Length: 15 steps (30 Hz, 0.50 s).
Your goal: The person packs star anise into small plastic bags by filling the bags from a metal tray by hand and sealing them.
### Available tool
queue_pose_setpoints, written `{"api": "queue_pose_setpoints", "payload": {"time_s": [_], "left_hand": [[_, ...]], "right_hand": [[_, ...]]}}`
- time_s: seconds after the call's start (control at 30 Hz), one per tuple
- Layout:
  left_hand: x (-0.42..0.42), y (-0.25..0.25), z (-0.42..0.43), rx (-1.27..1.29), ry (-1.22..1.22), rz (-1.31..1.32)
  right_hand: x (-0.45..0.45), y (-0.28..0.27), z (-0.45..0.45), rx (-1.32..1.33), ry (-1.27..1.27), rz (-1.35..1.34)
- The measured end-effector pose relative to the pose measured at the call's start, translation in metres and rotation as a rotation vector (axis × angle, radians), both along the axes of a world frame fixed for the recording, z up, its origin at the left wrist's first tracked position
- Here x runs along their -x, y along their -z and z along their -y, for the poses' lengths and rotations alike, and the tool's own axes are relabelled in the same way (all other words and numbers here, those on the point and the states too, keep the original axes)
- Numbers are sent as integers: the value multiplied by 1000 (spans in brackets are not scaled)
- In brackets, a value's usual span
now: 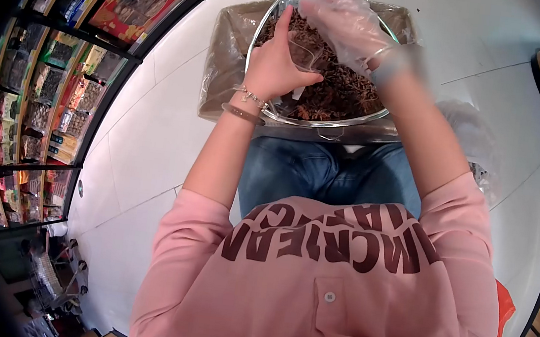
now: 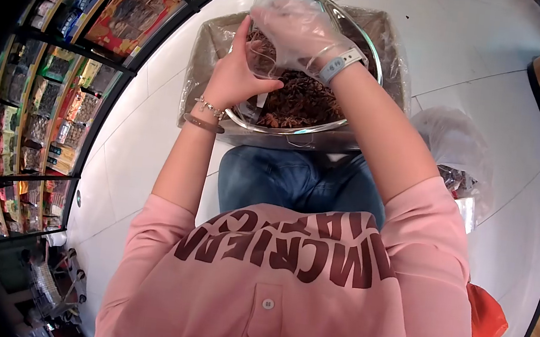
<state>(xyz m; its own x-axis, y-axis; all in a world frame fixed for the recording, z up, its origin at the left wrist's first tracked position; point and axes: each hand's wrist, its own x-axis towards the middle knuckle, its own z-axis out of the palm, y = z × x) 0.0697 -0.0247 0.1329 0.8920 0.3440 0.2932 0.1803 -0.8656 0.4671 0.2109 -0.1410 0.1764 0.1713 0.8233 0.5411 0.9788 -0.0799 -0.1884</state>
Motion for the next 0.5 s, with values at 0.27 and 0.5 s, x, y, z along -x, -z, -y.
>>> {"api": "queue_pose_setpoints", "payload": {"time_s": [0.27, 0.5], "left_hand": [[-2, -8, 8, 105, -74, -21], [-2, -19, 15, 163, -174, -121]], "right_hand": [[22, 3, -1, -394, -8, -253], [12, 25, -17, -290, -44, -540]]}}
